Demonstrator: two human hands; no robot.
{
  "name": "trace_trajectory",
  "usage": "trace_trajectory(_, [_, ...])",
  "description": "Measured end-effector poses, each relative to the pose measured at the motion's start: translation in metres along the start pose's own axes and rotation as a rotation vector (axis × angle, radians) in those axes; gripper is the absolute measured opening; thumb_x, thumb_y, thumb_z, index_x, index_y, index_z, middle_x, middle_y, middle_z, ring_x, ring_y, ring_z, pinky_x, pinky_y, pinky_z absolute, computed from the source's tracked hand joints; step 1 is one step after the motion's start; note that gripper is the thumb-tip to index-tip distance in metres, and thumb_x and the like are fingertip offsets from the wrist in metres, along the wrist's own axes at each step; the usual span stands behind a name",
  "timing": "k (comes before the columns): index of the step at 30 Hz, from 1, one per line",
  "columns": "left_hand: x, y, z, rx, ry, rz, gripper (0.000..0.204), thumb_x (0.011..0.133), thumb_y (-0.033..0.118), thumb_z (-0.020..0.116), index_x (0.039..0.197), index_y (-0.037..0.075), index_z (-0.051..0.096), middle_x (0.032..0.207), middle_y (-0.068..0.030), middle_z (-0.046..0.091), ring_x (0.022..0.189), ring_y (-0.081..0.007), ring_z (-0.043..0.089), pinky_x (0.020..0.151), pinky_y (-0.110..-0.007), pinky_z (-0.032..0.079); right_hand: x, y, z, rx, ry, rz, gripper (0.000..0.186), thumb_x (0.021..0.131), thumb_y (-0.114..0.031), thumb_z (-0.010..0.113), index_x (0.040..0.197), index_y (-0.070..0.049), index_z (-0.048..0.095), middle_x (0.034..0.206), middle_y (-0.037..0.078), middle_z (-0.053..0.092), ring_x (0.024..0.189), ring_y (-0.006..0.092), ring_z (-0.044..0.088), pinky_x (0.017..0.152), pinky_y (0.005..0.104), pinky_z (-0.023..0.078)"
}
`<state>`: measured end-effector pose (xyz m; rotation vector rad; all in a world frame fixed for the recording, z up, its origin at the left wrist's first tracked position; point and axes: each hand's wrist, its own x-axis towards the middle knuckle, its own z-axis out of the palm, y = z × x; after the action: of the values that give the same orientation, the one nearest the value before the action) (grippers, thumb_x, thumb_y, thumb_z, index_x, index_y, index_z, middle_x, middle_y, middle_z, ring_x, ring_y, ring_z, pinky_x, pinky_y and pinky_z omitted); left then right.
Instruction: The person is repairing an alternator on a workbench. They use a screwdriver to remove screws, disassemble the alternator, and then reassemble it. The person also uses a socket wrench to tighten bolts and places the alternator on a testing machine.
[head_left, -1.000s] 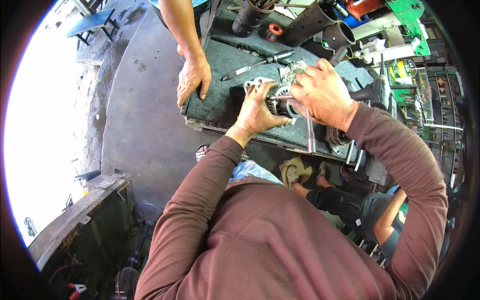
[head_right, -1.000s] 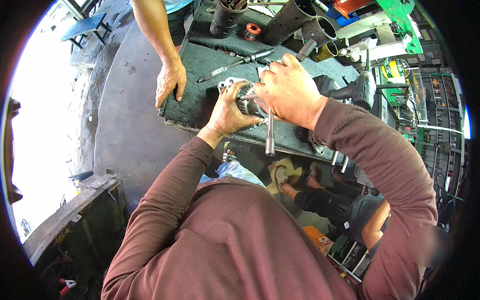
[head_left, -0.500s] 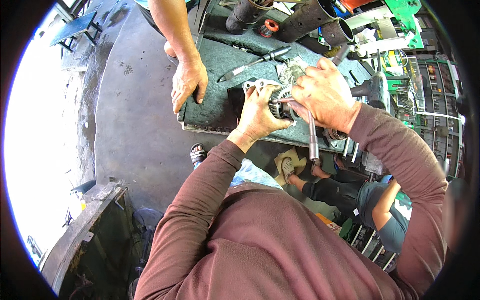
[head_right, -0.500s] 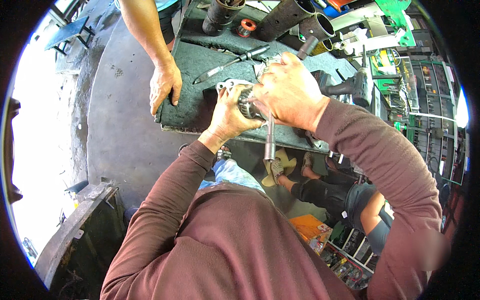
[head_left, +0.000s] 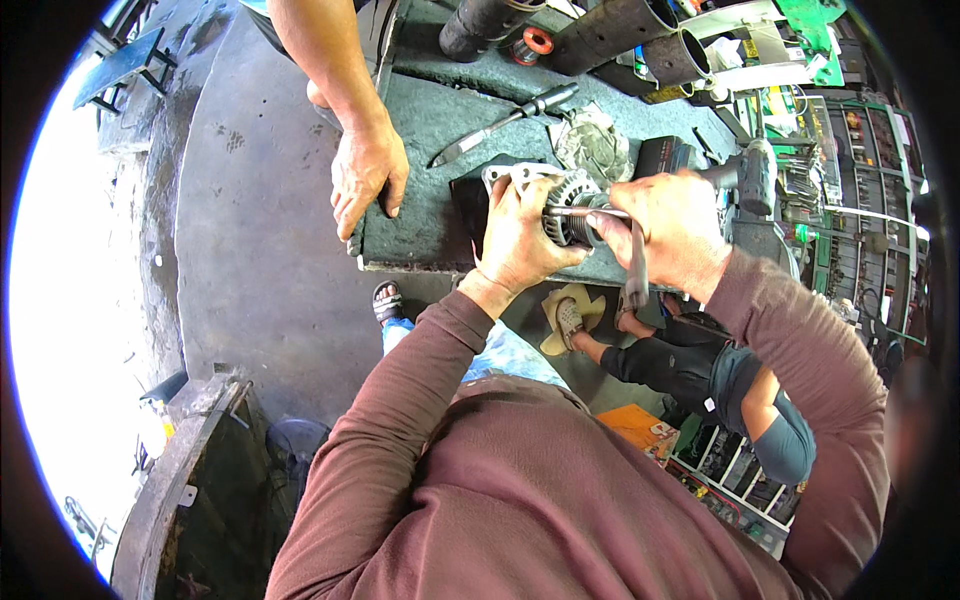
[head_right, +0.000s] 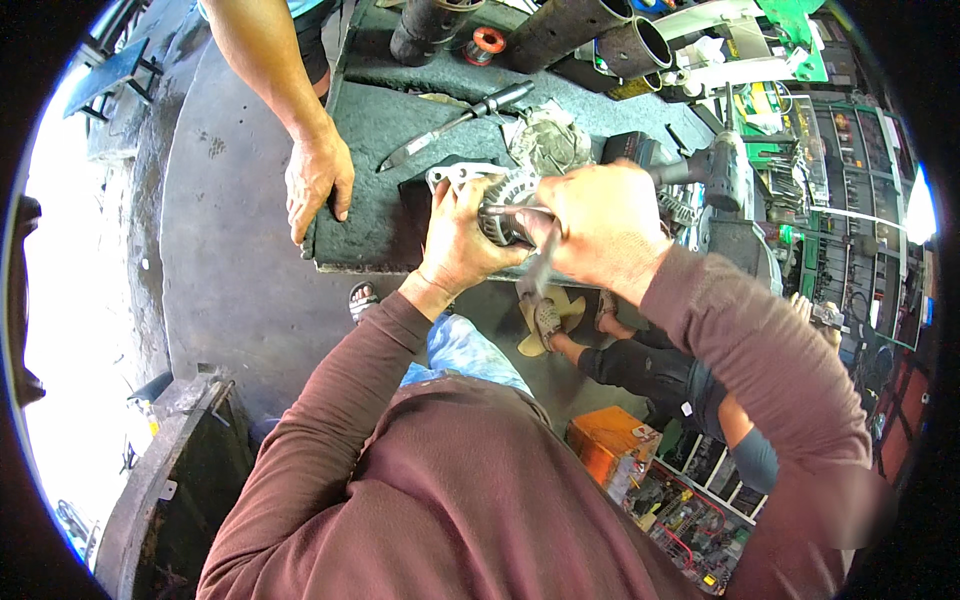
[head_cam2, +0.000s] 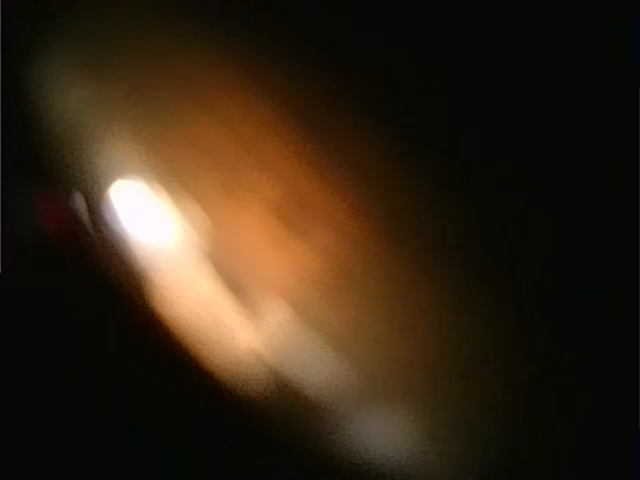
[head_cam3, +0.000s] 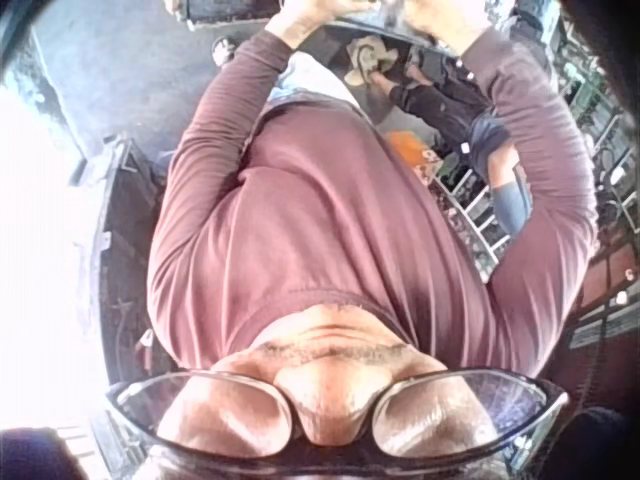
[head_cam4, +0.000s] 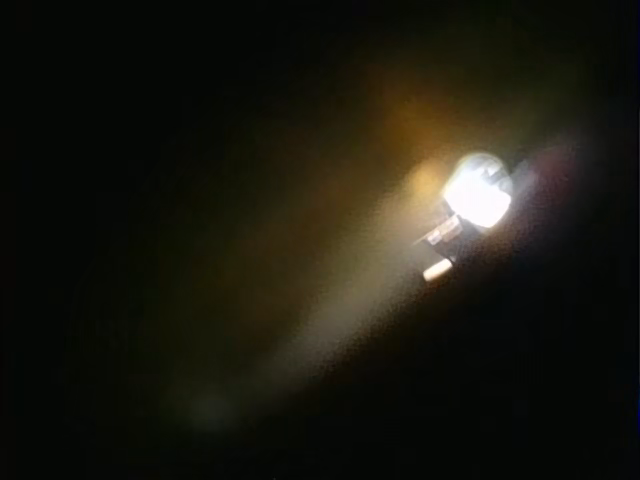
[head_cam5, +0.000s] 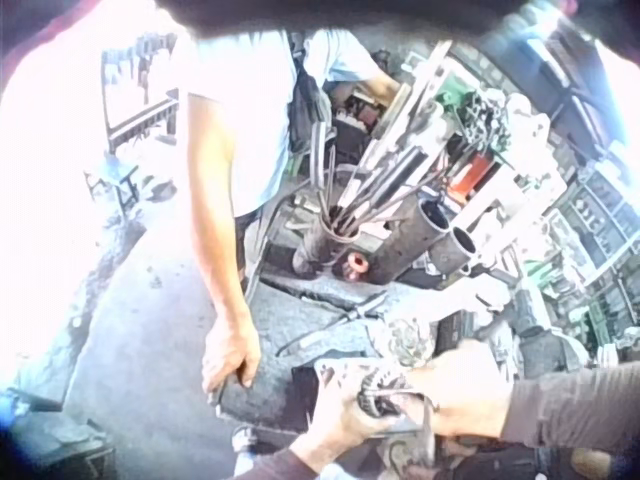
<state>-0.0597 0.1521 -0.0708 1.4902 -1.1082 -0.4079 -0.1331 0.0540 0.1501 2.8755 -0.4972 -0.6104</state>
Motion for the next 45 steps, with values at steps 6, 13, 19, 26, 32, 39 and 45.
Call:
trace_trajectory(6, [0.006, -0.004, -0.004, 0.039, -0.021, 0.047, 0.095, 0.058, 0.039, 0.101, 0.139, 0.005, 0.062, 0.131, -0.0147, 0.069, 0.126, -0.0356, 0.064, 0.119, -0.050, 0.040, 0.014, -0.010, -0.012, 0.420, -0.313, 0.546, 0.044, 0.101, -0.045, 0.073, 0.098, -0.001, 0.076, 0.089, 0.022, 0.076, 0.089, 0.0406, 0.075, 0.076, 0.0482, 0.057])
trace_trajectory(13, [0.012, -0.004, -0.015, 0.031, -0.106, -0.026, 0.096, 0.058, 0.036, 0.102, 0.139, 0.004, 0.061, 0.133, -0.0174, 0.067, 0.131, -0.0406, 0.060, 0.116, -0.049, 0.044, -0.013, 0.012, -0.007, 0.149, 0.075, 0.042, 0.034, 0.100, -0.041, 0.071, 0.091, -0.008, 0.073, 0.077, 0.017, 0.070, 0.080, 0.0404, 0.072, 0.078, 0.0524, 0.053])
trace_trajectory(19, [0.014, -0.006, -0.014, 0.043, -0.119, 0.000, 0.096, 0.055, 0.029, 0.104, 0.138, 0.005, 0.062, 0.130, -0.0169, 0.070, 0.125, -0.0348, 0.065, 0.112, -0.043, 0.050, -0.012, 0.043, 0.024, -0.213, 0.195, -0.367, 0.030, 0.101, -0.045, 0.070, 0.104, -0.016, 0.074, 0.097, 0.003, 0.076, 0.101, 0.0232, 0.071, 0.094, 0.0468, 0.044])
trace_trajectory(26, [0.090, 0.010, -0.060, -0.051, -0.739, -0.264, 0.101, 0.058, 0.028, 0.104, 0.148, 0.008, 0.060, 0.131, -0.0160, 0.073, 0.124, -0.0252, 0.069, 0.108, -0.038, 0.053, -0.017, 0.077, 0.006, -0.076, 0.342, -0.222, 0.027, 0.099, -0.039, 0.073, 0.101, -0.012, 0.074, 0.092, 0.007, 0.076, 0.095, 0.0272, 0.072, 0.090, 0.0453, 0.046])
trace_trajectory(32, [0.027, 0.085, -0.011, 0.428, -0.279, -0.321, 0.112, 0.062, 0.048, 0.098, 0.158, 0.016, 0.050, 0.167, -0.0332, 0.032, 0.156, -0.0552, 0.031, 0.125, -0.069, 0.032, -0.087, 0.093, 0.063, 0.264, 0.539, -0.008, 0.027, 0.094, -0.030, 0.080, 0.084, -0.011, 0.064, 0.076, 0.007, 0.064, 0.077, 0.0331, 0.064, 0.077, 0.0466, 0.045])
trace_trajectory(39, [0.014, 0.058, 0.056, 0.655, 0.228, -0.091, 0.103, 0.062, 0.047, 0.103, 0.139, 0.000, 0.054, 0.155, -0.0271, 0.050, 0.151, -0.0524, 0.039, 0.125, -0.062, 0.034, -0.147, 0.066, 0.140, 0.530, 0.623, 0.258, 0.024, 0.096, -0.028, 0.080, 0.088, -0.007, 0.070, 0.078, 0.011, 0.066, 0.078, 0.0345, 0.065, 0.079, 0.0456, 0.045])
trace_trajectory(45, [0.040, 0.046, 0.026, 0.501, 0.172, -0.015, 0.074, 0.065, 0.033, 0.097, 0.124, 0.001, 0.066, 0.113, -0.0166, 0.074, 0.112, -0.0368, 0.071, 0.100, -0.046, 0.058, -0.190, 0.051, 0.167, 0.599, 0.573, 0.400, 0.026, 0.099, -0.028, 0.077, 0.092, -0.004, 0.071, 0.085, 0.014, 0.069, 0.085, 0.0377, 0.064, 0.082, 0.0471, 0.046])
